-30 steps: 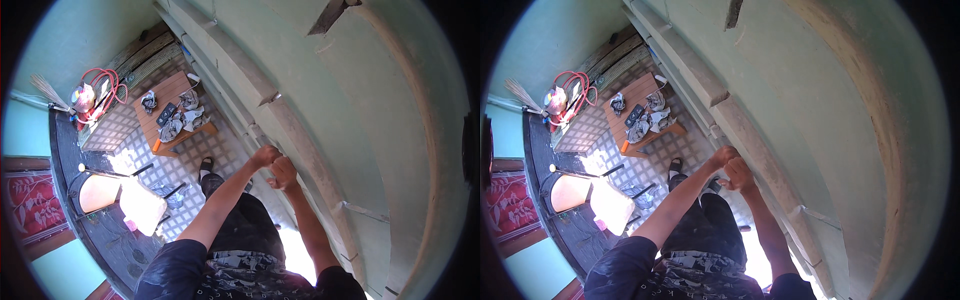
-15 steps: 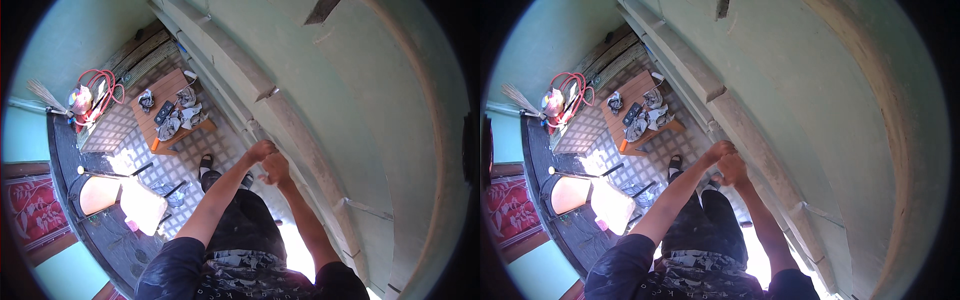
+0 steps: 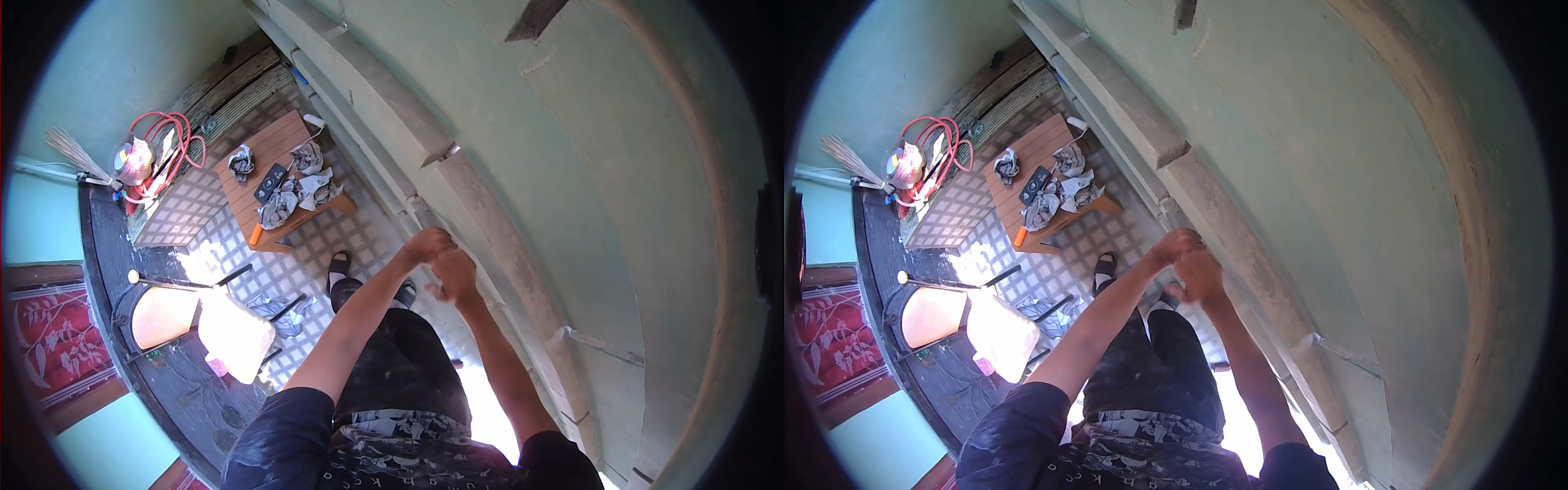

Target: Using a putty knife to scrape a concrete beam and apply wall filler to cracks.

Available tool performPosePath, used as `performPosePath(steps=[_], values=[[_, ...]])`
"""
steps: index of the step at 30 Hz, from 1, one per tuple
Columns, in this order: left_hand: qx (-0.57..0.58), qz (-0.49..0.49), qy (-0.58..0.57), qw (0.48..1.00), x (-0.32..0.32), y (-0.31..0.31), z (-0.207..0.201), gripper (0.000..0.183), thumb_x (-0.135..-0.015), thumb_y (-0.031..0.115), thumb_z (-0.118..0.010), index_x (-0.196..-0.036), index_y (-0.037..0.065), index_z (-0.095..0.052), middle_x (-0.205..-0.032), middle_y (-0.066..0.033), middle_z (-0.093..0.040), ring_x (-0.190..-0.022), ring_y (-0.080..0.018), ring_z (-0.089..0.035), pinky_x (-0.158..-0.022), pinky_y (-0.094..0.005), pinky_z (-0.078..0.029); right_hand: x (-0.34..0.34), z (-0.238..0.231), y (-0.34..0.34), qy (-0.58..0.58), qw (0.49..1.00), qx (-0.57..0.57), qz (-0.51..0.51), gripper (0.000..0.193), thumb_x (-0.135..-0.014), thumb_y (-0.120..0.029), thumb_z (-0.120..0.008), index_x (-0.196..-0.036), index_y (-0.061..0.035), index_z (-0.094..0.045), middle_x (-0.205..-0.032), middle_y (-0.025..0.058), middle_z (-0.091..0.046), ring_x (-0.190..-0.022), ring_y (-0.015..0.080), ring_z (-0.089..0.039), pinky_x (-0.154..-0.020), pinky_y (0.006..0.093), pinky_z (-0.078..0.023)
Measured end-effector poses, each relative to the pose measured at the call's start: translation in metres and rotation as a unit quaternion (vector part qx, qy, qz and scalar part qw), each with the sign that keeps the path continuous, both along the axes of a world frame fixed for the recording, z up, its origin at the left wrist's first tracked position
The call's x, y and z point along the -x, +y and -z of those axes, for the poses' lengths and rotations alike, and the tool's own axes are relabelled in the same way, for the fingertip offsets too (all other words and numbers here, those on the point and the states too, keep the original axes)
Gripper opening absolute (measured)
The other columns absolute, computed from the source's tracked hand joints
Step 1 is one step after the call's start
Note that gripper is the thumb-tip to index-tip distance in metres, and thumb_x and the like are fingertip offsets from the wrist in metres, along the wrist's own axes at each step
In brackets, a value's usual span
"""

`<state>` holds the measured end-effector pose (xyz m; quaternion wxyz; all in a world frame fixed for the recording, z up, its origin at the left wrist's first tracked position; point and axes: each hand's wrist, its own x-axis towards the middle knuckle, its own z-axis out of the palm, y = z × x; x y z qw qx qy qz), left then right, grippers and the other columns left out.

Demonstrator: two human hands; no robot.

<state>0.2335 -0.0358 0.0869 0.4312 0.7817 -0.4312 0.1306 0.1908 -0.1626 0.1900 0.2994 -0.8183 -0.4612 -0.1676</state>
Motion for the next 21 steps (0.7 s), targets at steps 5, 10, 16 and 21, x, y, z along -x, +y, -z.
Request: performPosePath(steps=[5, 10, 16, 21], values=[[-0.041, -0.023, 0.006, 0.999, 0.004, 0.0, 0.005, 0.018, -0.059, 0.025, -0.062, -0.063, 0.01, -0.052, -0.061, -0.0068, -0.053, -0.064, -0.0283, -0.056, -0.059, -0.0402, -0.044, 0.008, 0.004, -0.002, 0.022, 0.999, -0.039, 0.012, 0.052, -0.089, -0.054, -0.035, -0.061, -0.0099, -0.042, -0.06, 0.008, -0.039, -0.054, 0.028, -0.044, -0.053, 0.0393, -0.034], [0.001, -0.033, 0.005, 0.999, 0.0, -0.005, 0.004, 0.017, -0.059, 0.024, -0.061, -0.063, 0.011, -0.052, -0.06, -0.0067, -0.054, -0.063, -0.0275, -0.057, -0.059, -0.0391, -0.045, 0.001, -0.003, -0.001, 0.015, 0.998, -0.063, 0.027, 0.051, -0.09, -0.051, -0.035, -0.059, -0.0101, -0.041, -0.059, 0.0073, -0.038, -0.054, 0.0271, -0.043, -0.052, 0.039, -0.033], [-0.02, -0.044, -0.029, 0.998, 0.003, -0.009, 0.012, 0.015, -0.06, 0.023, -0.062, -0.063, 0.011, -0.053, -0.06, -0.0056, -0.054, -0.064, -0.0266, -0.058, -0.059, -0.039, -0.046, 0.008, 0.012, -0.013, 0.007, 0.997, -0.073, 0.003, 0.051, -0.09, -0.048, -0.037, -0.058, -0.0097, -0.04, -0.059, 0.0077, -0.037, -0.053, 0.0273, -0.043, -0.052, 0.0383, -0.034], [-0.058, -0.035, -0.034, 0.997, 0.005, -0.01, 0.016, 0.014, -0.06, 0.022, -0.062, -0.065, 0.011, -0.054, -0.061, -0.0049, -0.055, -0.064, -0.0261, -0.058, -0.059, -0.0386, -0.046, 0.015, 0.031, -0.026, 0.102, 0.993, 0.057, 0.002, 0.043, -0.087, -0.045, -0.044, -0.068, -0.0074, -0.049, -0.068, 0.0089, -0.045, -0.064, 0.0292, -0.049, -0.062, 0.0403, -0.039]])
